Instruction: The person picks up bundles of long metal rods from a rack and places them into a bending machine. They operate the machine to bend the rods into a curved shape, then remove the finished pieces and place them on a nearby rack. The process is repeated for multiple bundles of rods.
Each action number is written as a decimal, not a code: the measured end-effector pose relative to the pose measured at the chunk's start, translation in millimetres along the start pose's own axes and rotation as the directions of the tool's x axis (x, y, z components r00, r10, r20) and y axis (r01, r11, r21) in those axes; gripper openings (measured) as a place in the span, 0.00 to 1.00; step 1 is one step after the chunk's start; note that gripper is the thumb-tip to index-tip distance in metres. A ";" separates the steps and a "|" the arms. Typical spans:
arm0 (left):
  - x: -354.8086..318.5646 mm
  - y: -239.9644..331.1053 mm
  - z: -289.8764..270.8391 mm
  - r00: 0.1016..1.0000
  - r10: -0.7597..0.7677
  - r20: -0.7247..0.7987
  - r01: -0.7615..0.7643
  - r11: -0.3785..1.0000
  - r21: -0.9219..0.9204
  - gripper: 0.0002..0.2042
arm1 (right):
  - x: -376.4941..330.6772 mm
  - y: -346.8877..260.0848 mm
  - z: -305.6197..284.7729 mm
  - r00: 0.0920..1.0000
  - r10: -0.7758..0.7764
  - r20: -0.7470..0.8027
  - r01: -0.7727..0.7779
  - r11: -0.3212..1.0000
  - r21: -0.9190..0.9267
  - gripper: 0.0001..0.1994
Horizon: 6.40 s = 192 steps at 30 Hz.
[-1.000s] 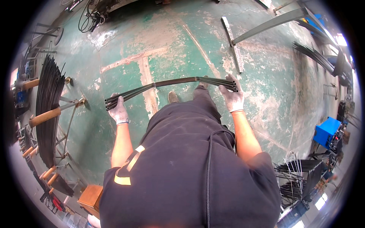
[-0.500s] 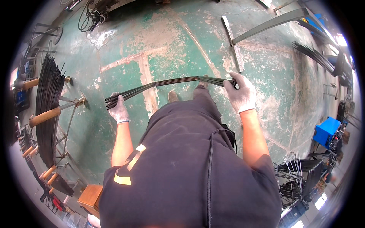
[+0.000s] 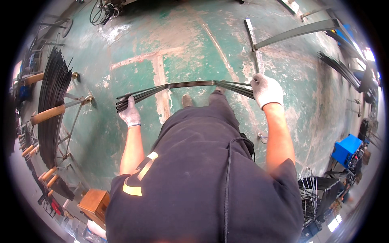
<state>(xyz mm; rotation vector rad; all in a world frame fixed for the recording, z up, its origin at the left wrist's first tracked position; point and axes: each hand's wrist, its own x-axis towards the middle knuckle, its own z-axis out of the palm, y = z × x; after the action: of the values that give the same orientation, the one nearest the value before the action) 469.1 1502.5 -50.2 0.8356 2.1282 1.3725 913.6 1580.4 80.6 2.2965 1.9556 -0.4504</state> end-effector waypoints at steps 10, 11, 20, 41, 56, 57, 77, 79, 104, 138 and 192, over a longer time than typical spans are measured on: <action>3.1 -13.9 4.3 0.998 0.058 -0.038 -0.060 0.998 -0.034 0.09 | 48.2 28.9 -11.4 0.965 -0.196 0.176 0.190 0.980 0.052 0.13; 3.1 -13.5 4.5 0.997 0.060 -0.043 -0.061 0.998 -0.030 0.09 | 51.8 28.6 -9.6 0.971 -0.171 0.166 0.152 0.981 0.116 0.13; 3.2 -13.9 4.3 0.999 0.022 -0.042 -0.024 0.999 -0.048 0.08 | 96.3 53.5 11.1 0.979 0.199 0.040 -0.196 0.874 0.445 0.13; -4.5 -18.0 1.0 0.999 0.038 -0.039 -0.040 0.999 -0.034 0.08 | 111.6 -11.7 -7.1 0.955 0.280 0.097 -0.279 0.742 0.609 0.16; -13.3 -10.3 -5.2 1.000 0.016 0.027 -0.015 1.000 -0.012 0.08 | 35.7 -182.6 64.1 0.825 -0.560 -0.071 0.564 0.808 0.171 0.09; -13.5 -9.6 -5.8 0.999 0.012 0.035 -0.011 1.000 -0.014 0.08 | 29.5 -194.6 66.4 0.812 -0.581 -0.053 0.580 0.794 0.184 0.08; 2.5 -55.7 -19.9 0.889 -0.155 0.430 0.455 0.385 -0.803 0.15 | -33.7 -319.5 70.0 0.432 -0.869 0.241 0.791 0.494 0.362 0.10; 3.3 -58.4 -18.4 0.892 -0.176 0.417 0.451 0.419 -0.788 0.18 | -35.2 -321.3 77.6 0.423 -0.874 0.239 0.791 0.485 0.373 0.10; -20.8 -23.8 -6.5 0.999 0.021 0.037 -0.020 0.999 -0.040 0.09 | 92.4 -115.3 32.0 0.807 -0.301 0.508 0.453 0.867 -0.205 0.17; -18.9 -14.4 -3.5 1.000 0.004 0.027 -0.003 1.000 -0.026 0.09 | 98.8 -14.2 21.8 0.616 -0.087 0.783 0.030 0.996 0.086 0.05; -7.4 0.9 -6.6 0.996 0.045 0.074 -0.041 0.998 -0.058 0.07 | -17.3 6.7 122.1 0.902 0.395 -0.173 -0.101 0.584 0.805 0.23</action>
<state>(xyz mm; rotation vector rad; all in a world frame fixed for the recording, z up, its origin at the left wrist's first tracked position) 470.2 1493.3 -46.4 0.9011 2.0166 1.3931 897.9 1531.3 -31.6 3.3405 1.6707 -1.1474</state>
